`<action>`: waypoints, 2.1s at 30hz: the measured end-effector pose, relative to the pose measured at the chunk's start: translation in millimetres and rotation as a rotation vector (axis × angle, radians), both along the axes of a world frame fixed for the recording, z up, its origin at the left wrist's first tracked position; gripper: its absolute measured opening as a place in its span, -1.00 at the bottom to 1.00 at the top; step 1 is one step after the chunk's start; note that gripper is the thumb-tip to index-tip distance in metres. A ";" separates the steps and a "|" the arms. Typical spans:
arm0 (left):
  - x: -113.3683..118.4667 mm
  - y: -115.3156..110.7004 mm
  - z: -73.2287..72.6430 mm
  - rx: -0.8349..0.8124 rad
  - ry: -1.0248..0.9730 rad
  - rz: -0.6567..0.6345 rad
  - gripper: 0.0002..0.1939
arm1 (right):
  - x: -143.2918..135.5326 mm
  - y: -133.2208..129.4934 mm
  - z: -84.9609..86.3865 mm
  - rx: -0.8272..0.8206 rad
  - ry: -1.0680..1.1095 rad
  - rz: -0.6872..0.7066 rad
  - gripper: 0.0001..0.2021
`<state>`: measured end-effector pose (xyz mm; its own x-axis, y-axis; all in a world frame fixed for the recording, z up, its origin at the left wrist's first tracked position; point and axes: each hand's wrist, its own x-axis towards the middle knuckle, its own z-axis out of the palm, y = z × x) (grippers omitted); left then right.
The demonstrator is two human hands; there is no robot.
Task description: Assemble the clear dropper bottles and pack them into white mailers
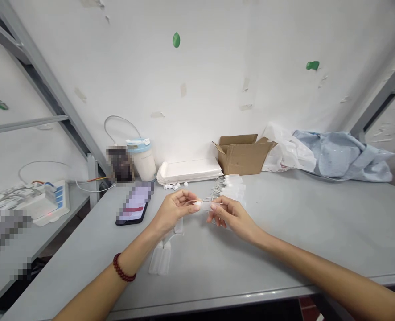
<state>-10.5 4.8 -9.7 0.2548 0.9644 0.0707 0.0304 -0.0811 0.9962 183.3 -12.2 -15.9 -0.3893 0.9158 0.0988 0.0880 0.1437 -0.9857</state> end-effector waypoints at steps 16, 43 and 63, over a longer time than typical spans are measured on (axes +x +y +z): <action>5.1 -7.1 4.4 -0.075 0.096 -0.152 -0.70 | 0.9 0.2 -1.4 0.008 0.061 -0.037 -0.67; 8.2 -13.4 11.1 0.129 0.238 -0.092 -0.80 | 2.3 2.9 -4.0 0.036 -0.153 -0.042 -0.57; 7.3 -13.0 7.4 -0.007 0.197 -0.240 -0.65 | 4.9 0.6 -14.5 0.722 -0.414 -0.111 -0.73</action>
<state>-3.2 -8.2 -2.3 0.4838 0.8751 -0.0096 0.2042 -0.1022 0.9736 188.2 -11.7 -30.4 -0.4340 0.7180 0.5442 0.4735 0.6957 -0.5402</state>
